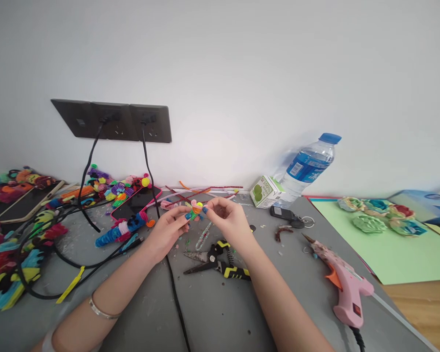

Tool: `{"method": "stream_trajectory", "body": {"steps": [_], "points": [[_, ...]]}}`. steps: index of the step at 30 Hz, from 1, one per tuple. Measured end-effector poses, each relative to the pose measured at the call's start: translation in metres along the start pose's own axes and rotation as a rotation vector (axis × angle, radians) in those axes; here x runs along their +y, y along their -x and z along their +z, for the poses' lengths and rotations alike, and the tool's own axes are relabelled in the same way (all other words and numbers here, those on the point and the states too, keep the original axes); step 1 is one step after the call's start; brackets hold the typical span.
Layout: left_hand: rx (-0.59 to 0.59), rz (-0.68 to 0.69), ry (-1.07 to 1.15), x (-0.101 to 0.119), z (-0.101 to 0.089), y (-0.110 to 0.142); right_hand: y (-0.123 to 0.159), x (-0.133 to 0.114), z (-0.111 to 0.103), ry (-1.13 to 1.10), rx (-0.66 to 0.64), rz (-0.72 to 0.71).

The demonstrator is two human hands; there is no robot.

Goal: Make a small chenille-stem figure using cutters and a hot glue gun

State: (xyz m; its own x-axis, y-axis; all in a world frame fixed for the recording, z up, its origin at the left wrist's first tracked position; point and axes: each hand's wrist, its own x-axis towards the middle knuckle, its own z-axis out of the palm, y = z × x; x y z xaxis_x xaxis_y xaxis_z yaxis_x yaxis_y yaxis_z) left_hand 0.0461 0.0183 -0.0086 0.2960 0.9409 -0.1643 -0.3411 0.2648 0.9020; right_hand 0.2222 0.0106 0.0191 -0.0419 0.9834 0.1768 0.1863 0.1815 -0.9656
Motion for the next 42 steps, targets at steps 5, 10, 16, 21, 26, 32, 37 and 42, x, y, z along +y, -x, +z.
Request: {"method": "stream_trajectory", "body": {"steps": [5, 10, 16, 21, 26, 32, 37, 42], "points": [[0.009, 0.008, 0.013, -0.0011, -0.0007, -0.0005, 0.0006, -0.0003, 0.0011, 0.023, 0.018, -0.015], [0.006, 0.004, 0.003, -0.0007, -0.0008, 0.0001, 0.0016, -0.0022, 0.0017, 0.057, 0.032, -0.031], [0.005, -0.004, -0.005, -0.0003, -0.0003, 0.0004, 0.0013, -0.0024, 0.0016, 0.057, 0.032, -0.038], [0.005, -0.010, -0.003, 0.0002, -0.0003, 0.0004, 0.0012, -0.0017, 0.0009, 0.052, 0.010, -0.033], [0.003, -0.010, -0.003, 0.0004, -0.0004, 0.0008, 0.0021, -0.0018, 0.0009, 0.063, 0.021, -0.049], [-0.005, -0.011, 0.013, -0.0004, -0.0010, 0.0014, 0.0022, -0.0024, 0.0016, 0.072, 0.033, -0.059], [-0.001, -0.014, 0.011, 0.0002, -0.0008, 0.0008, 0.0022, -0.0030, 0.0019, 0.081, 0.036, -0.066], [0.001, -0.015, 0.008, 0.0009, -0.0003, 0.0011, 0.0022, -0.0037, 0.0018, 0.095, 0.035, -0.072]]}}
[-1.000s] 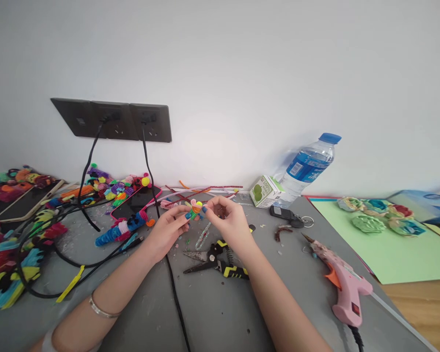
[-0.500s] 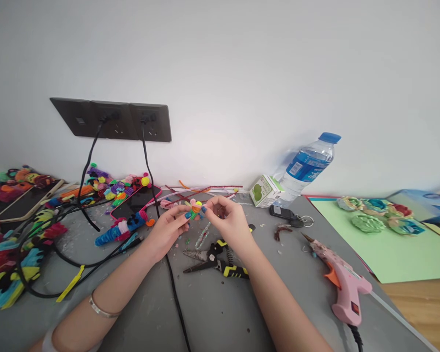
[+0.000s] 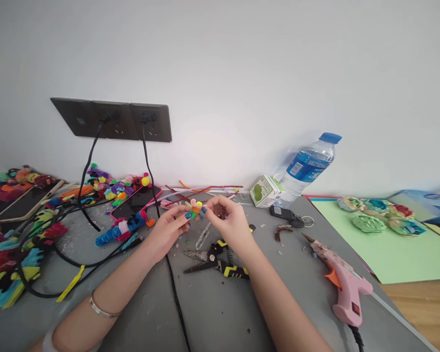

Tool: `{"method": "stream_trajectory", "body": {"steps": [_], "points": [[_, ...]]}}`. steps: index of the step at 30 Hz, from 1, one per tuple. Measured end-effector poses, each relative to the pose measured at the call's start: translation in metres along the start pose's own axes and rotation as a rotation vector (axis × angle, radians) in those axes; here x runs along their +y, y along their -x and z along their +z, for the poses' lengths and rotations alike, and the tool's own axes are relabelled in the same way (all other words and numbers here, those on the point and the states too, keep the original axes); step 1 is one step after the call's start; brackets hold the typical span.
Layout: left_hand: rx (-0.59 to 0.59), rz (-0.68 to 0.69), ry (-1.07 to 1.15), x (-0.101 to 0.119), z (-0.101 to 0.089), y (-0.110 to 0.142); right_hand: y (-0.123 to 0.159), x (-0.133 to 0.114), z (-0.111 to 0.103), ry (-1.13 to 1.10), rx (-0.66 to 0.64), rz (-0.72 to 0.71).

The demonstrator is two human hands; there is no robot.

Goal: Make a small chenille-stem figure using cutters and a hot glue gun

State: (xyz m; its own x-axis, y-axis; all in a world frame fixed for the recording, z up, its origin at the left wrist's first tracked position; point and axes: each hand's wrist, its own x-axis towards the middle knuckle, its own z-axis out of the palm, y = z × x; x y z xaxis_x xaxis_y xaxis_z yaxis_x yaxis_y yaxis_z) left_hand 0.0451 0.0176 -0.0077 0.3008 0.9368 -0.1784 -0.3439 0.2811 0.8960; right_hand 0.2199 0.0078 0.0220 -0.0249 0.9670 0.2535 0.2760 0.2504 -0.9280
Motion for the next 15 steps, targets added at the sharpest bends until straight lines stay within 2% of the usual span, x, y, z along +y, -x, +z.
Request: {"method": "stream_trajectory", "body": {"steps": [15], "points": [[0.000, 0.000, 0.008, -0.0003, 0.0001, 0.0000, 0.0011, 0.0001, -0.0007, 0.022, -0.014, -0.008]]}}
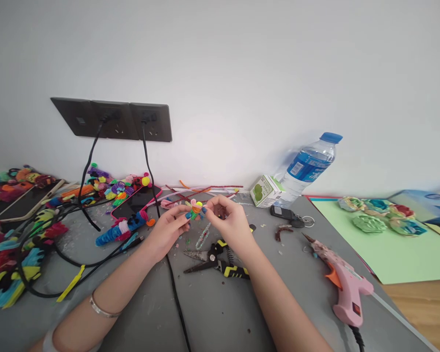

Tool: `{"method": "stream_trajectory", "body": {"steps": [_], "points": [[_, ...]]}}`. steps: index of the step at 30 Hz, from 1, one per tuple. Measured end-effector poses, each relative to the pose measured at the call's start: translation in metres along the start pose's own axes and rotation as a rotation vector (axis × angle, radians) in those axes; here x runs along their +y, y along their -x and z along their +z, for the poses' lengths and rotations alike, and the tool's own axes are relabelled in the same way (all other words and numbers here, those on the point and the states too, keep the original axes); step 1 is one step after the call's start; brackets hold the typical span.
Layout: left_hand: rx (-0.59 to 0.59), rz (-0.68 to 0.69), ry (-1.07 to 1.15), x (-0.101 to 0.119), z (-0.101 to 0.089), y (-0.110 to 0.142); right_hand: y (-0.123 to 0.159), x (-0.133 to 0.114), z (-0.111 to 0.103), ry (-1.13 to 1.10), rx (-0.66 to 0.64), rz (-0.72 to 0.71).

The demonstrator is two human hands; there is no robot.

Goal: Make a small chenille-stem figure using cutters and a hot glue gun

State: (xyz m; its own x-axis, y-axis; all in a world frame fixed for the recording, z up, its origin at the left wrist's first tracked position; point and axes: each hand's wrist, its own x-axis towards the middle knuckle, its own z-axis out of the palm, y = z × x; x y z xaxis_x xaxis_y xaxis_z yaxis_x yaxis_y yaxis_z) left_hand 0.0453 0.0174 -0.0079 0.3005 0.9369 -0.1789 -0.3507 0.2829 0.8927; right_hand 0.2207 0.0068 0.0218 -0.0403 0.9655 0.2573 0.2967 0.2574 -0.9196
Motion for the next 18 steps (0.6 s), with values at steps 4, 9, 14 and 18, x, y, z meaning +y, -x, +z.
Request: {"method": "stream_trajectory", "body": {"steps": [4, 9, 14, 18], "points": [[-0.001, -0.001, 0.010, -0.0007, -0.0008, 0.0001, -0.0001, 0.0009, 0.0003, 0.006, 0.005, -0.001], [-0.005, 0.003, 0.001, -0.0023, -0.0015, -0.0011, -0.0001, 0.0010, 0.0005, 0.008, 0.007, -0.005], [-0.005, 0.011, -0.005, -0.0028, -0.0011, -0.0018, 0.0004, 0.0001, 0.0001, 0.011, 0.005, -0.011], [-0.010, 0.012, -0.009, -0.0026, -0.0011, -0.0022, 0.0008, 0.0000, -0.0002, 0.017, 0.003, -0.016]]}}
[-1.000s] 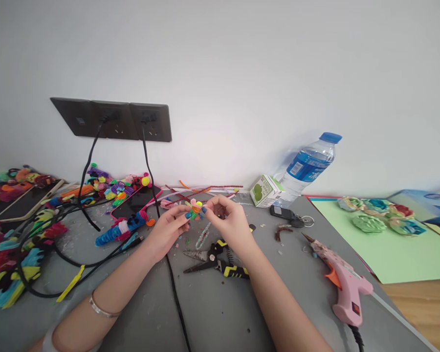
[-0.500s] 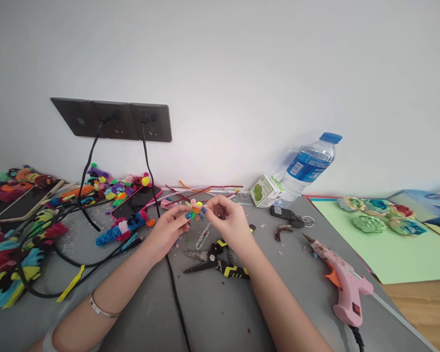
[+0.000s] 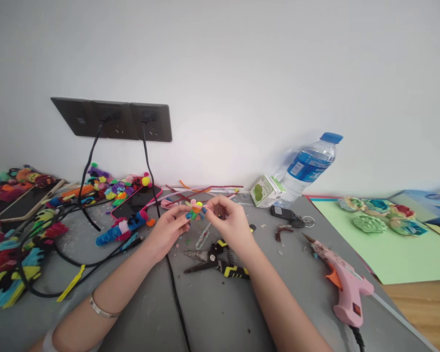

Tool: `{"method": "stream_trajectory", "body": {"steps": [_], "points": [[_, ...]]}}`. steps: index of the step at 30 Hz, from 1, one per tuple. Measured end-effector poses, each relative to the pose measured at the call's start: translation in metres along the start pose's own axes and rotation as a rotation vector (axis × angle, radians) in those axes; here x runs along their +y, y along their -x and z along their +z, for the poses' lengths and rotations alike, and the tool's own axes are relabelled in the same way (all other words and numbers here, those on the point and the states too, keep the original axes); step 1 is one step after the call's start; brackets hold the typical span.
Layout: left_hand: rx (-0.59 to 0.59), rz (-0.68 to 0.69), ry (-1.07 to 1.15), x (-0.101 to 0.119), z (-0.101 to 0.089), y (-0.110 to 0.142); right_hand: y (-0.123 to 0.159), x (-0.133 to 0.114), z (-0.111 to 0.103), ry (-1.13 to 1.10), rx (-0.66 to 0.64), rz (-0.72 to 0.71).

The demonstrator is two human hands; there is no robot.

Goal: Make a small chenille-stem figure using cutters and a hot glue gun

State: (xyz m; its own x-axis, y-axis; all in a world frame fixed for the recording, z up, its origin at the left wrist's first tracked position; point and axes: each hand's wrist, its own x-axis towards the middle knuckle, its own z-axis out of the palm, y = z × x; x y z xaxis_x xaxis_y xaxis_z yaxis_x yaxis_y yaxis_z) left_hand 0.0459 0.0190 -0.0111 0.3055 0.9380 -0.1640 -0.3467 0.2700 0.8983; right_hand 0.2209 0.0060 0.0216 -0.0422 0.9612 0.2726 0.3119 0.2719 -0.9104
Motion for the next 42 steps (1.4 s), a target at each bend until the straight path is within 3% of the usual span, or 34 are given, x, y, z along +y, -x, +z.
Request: {"method": "stream_trajectory", "body": {"steps": [42], "points": [[0.002, -0.004, 0.015, 0.0042, 0.0020, 0.0032, -0.0005, -0.0050, 0.0000, -0.006, -0.021, 0.010]]}}
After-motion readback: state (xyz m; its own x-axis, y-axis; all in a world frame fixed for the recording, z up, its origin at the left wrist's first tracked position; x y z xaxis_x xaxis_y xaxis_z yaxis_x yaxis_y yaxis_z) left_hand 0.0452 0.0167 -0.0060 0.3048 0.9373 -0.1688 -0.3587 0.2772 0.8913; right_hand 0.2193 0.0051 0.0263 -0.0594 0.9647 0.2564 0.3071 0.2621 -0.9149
